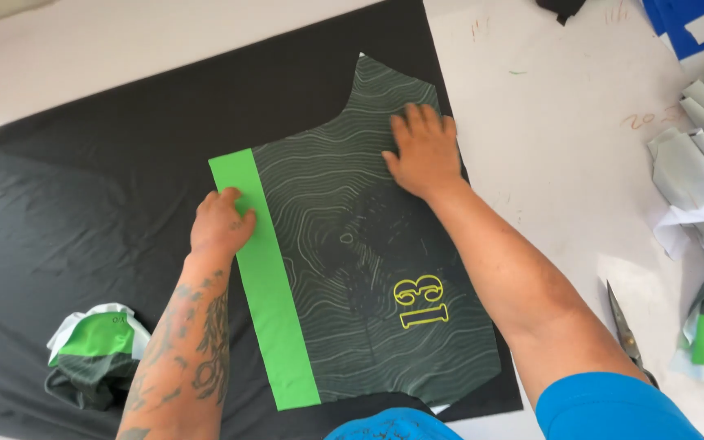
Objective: A worker aligns printed fabric patterns onto a black base fabric and uses large scissors to cut out the garment shapes.
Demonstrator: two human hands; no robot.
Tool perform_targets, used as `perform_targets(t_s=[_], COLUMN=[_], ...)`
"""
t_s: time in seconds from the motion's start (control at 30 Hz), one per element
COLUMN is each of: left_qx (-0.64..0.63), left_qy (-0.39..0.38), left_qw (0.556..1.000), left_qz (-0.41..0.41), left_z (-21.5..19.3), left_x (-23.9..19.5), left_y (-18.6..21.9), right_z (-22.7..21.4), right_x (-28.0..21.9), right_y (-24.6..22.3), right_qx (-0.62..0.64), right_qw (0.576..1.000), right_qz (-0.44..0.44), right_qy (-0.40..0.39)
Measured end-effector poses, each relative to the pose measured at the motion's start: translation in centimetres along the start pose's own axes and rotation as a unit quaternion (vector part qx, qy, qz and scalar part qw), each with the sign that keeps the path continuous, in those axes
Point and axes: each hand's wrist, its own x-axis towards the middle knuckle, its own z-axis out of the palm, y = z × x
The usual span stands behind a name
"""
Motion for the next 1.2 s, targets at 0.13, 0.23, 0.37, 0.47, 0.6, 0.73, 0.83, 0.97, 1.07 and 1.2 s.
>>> perform_targets(t_s=[0.13, 0.23, 0.37, 0.47, 0.6, 0.73, 0.83, 0.97, 1.07, 1.2], left_qx=[0.000, 0.023, 0.085, -0.046, 0.009, 0.038, 0.059, 0.048, 0.038, 0.042], left_qy=[-0.004, 0.072, 0.002, -0.063, -0.045, 0.024, -0.003, 0.024, 0.050, 0.059], left_qw=[0.995, 0.996, 0.982, 0.980, 0.988, 0.985, 0.986, 0.987, 0.985, 0.983], left_qz=[-0.101, 0.041, 0.169, 0.186, 0.150, 0.166, 0.153, 0.153, 0.161, 0.169], left_z=[-0.6, -0.7, 4.4, 5.0, 7.3, 10.1, 10.4, 10.5, 9.7, 10.7], left_x=[0.6, -7.6, -23.0, -31.8, -38.8, -40.2, -41.1, -41.8, -41.4, -41.7], left_y=[-1.8, 0.3, 3.8, 4.9, 1.4, 1.2, 1.1, 0.3, 0.7, 0.4], right_z=[-0.2, -0.4, 0.6, 0.1, -0.9, -0.9, -0.2, 0.1, -3.1, -1.9], right_x=[-3.8, -14.2, -33.1, -43.9, -50.1, -48.9, -49.0, -51.6, -49.7, -49.7], right_y=[3.9, 3.1, -1.2, -1.8, -4.3, -8.4, -9.7, -8.9, -11.3, -13.3], right_qx=[0.016, 0.012, 0.055, 0.026, -0.020, 0.031, 0.012, -0.018, -0.023, -0.032], right_qw=[0.996, 0.996, 0.987, 0.995, 1.000, 0.996, 0.995, 0.996, 0.992, 0.991], right_qz=[0.093, 0.026, -0.121, -0.059, -0.008, -0.066, -0.099, -0.085, -0.101, -0.132], right_qy=[-0.003, 0.083, 0.090, -0.080, -0.005, 0.046, -0.003, 0.030, 0.066, -0.010])
